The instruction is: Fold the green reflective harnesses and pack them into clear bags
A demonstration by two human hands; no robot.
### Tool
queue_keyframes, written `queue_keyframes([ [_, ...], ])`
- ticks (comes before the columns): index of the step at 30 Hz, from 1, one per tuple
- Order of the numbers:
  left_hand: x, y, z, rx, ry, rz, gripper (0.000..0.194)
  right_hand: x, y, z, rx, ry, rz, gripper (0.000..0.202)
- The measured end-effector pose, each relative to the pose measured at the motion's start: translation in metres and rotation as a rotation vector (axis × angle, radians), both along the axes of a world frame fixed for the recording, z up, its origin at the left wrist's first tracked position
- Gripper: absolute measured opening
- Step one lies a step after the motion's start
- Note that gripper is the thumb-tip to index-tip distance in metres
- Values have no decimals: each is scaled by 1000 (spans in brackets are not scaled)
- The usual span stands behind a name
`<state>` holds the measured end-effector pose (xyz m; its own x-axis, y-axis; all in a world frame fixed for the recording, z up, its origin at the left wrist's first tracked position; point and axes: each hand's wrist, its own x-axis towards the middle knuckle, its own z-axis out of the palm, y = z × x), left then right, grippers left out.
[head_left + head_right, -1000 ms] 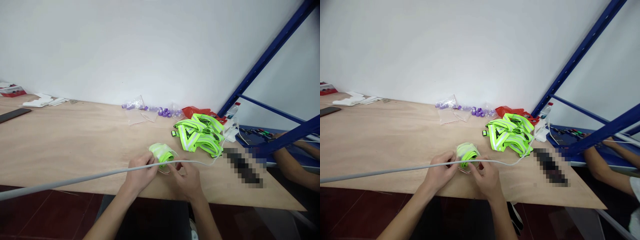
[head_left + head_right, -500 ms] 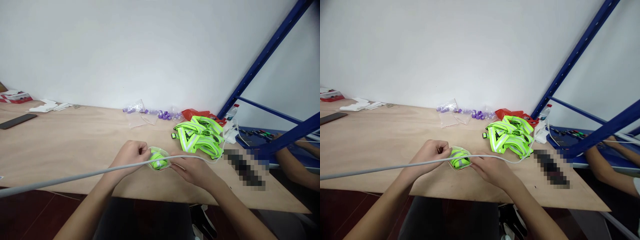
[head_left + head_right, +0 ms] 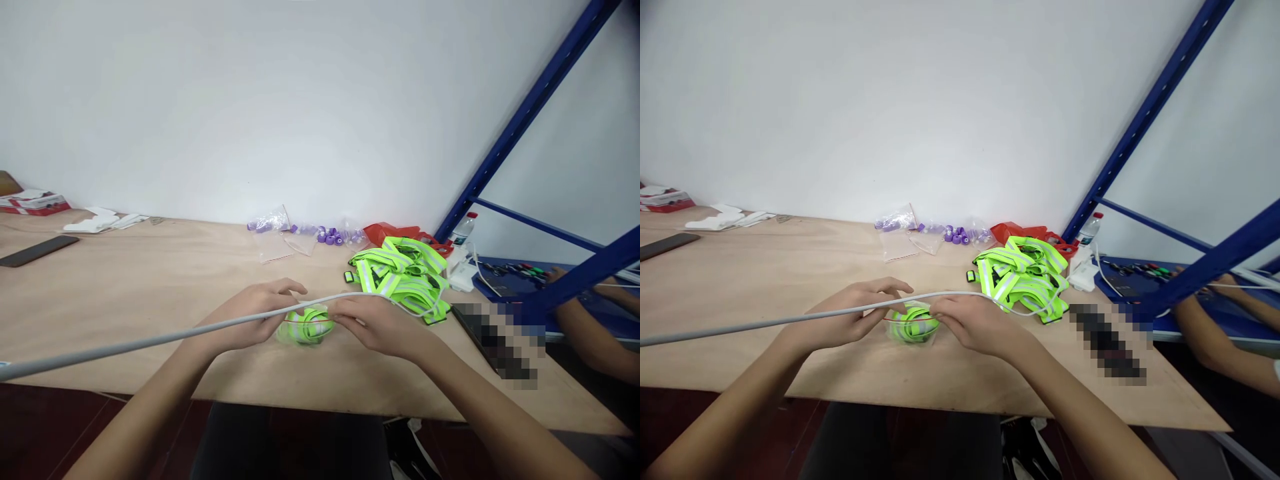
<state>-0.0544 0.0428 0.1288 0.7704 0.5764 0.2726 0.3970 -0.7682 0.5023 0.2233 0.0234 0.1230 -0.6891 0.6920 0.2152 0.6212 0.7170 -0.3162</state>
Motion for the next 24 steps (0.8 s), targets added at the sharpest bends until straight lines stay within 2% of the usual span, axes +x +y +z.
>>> queue_keyframes([
  [3,-3,-2,2,85,115,24,30,1,3,-2,22,-24,13,32],
  [5,-5,-2,3,132,162,52,35,2,4,-4,30,-44,8,37],
  [8,-6,0,1,148,141,82,30,3,6,-5,53,-40,-13,37],
  [12,-8,4,-2,93,56,50,30,0,5,-1,76,0,-11,36],
  [17,-6,4,-3,-14,-5,-22,29,-9,-1,12,8,-44,20,29],
  [22,-3,1,-4,-70,-75,25,27,-10,1,10,-42,-71,16,25],
  [24,-4,3,-7,-111,-82,85,25,-8,3,7,-36,-44,12,26],
])
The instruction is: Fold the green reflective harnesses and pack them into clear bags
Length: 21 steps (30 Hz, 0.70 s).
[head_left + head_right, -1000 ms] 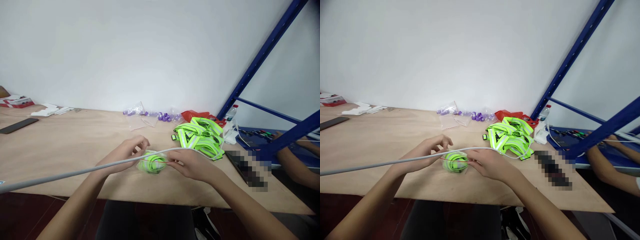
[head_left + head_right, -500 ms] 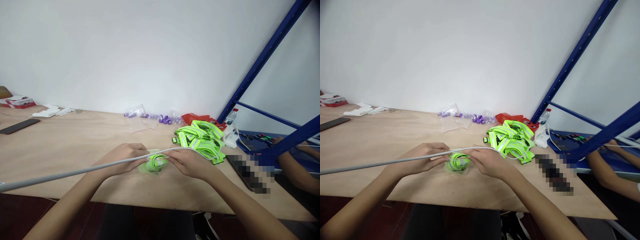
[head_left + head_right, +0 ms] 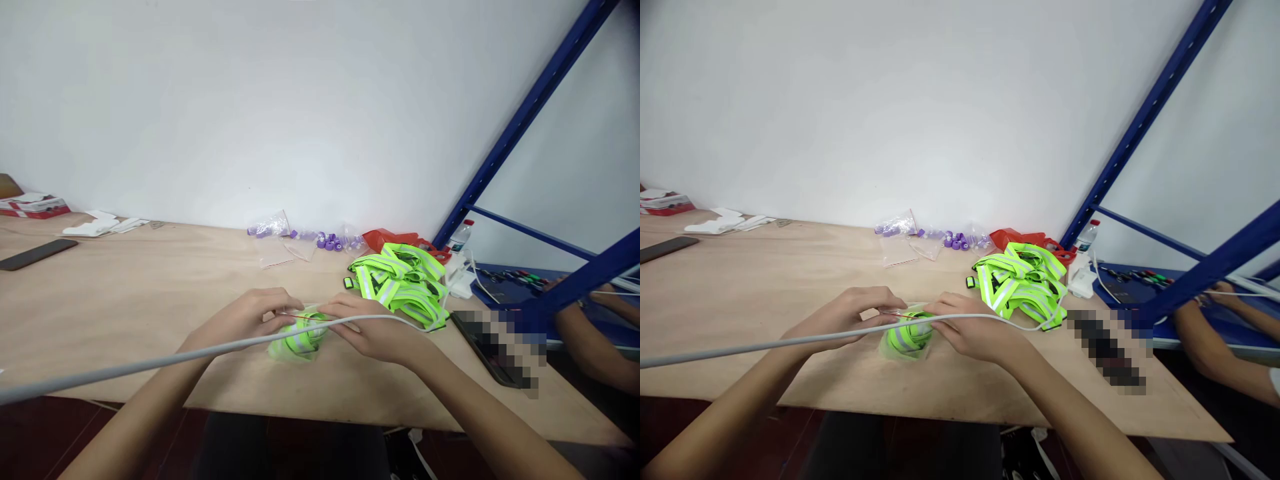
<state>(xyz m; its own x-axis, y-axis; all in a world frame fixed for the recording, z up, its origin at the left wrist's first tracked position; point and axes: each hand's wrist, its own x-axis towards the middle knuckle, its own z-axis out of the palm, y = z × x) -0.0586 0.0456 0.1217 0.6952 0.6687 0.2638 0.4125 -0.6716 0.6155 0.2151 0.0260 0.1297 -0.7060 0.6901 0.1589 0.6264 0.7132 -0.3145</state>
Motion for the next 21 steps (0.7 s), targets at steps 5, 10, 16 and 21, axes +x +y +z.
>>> queue_keyframes([
  [5,0,7,-7,-87,-41,154,26,3,3,-4,-17,48,-8,32],
  [10,5,11,-10,-116,-75,183,31,-1,5,-8,-42,-19,-11,30],
  [16,6,14,-17,-152,-202,234,30,-4,11,-17,-4,63,-55,32],
  [21,2,14,-24,-107,-283,264,28,0,13,-17,-32,160,-138,34],
])
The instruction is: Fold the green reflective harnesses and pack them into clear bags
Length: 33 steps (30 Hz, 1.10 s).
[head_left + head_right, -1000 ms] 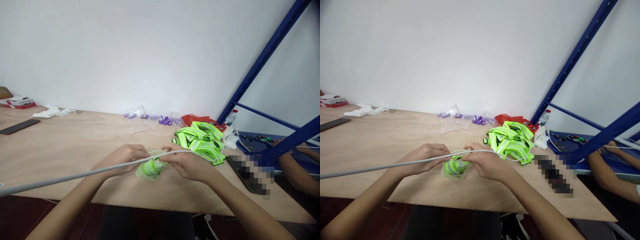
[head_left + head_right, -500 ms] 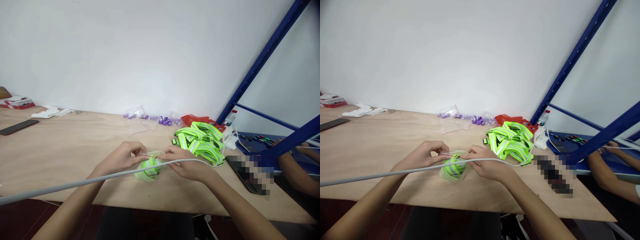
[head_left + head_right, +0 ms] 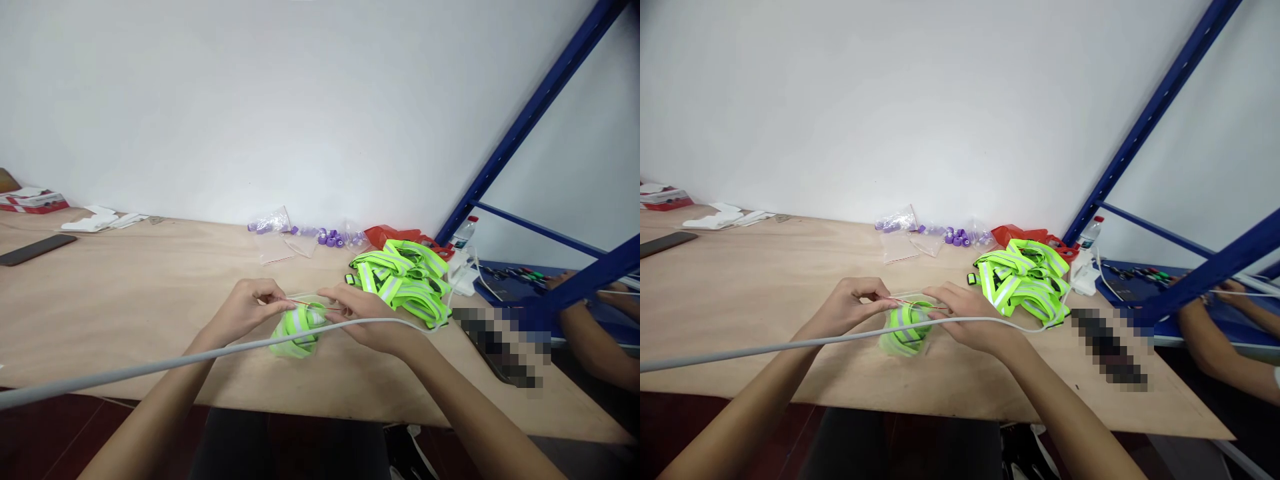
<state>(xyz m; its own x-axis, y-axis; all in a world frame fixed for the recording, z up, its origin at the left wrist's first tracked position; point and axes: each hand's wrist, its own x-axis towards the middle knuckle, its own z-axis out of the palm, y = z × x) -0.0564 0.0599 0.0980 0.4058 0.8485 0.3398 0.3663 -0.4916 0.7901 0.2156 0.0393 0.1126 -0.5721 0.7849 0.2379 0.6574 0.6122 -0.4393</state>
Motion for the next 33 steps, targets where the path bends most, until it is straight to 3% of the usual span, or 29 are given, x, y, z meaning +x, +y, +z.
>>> queue_keyframes([
  [6,-5,-1,-6,41,17,-34,22,3,4,-3,23,51,45,18],
  [18,-10,-9,-2,68,-3,54,21,10,-2,-10,-49,208,-99,18],
  [25,-5,-5,-11,116,-30,89,24,6,6,-26,-170,465,-256,16],
  [33,0,-4,-15,130,-36,107,26,8,13,-43,-168,620,-259,18],
])
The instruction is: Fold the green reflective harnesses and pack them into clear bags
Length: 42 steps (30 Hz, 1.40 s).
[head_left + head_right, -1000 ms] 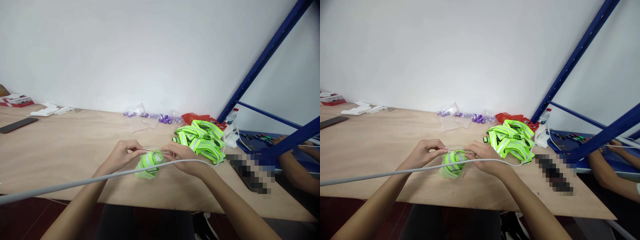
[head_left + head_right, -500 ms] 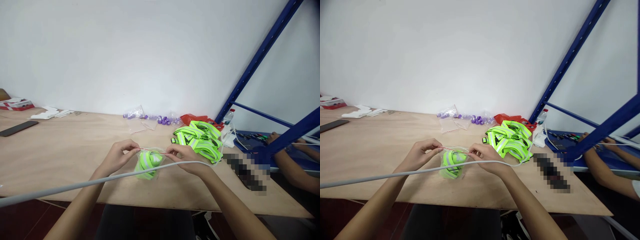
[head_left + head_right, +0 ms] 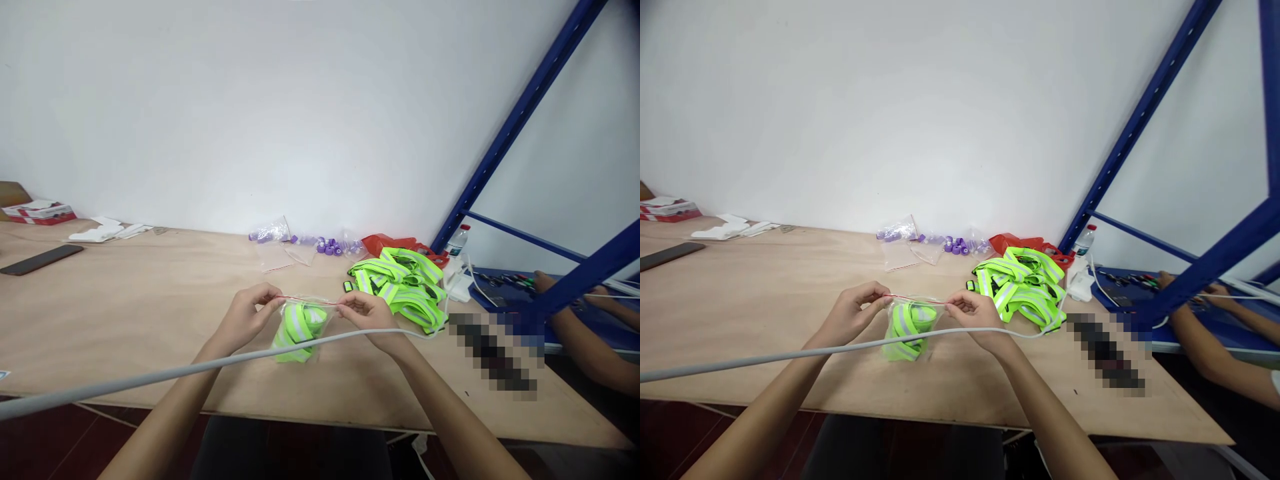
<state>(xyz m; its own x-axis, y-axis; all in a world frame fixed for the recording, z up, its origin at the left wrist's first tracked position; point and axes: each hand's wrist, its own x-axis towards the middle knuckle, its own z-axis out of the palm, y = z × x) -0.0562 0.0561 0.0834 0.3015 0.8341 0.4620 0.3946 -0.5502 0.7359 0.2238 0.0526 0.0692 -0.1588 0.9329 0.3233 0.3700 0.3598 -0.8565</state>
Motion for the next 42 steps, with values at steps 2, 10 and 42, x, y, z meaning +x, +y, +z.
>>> queue_keyframes([
  [2,1,0,-1,0,-1,4,26,0,0,-2,21,2,6,17],
  [10,6,-3,-2,-27,-49,9,25,0,-1,-6,-23,15,40,22],
  [42,28,-3,20,-98,182,-151,21,-32,-3,5,69,-140,93,13],
])
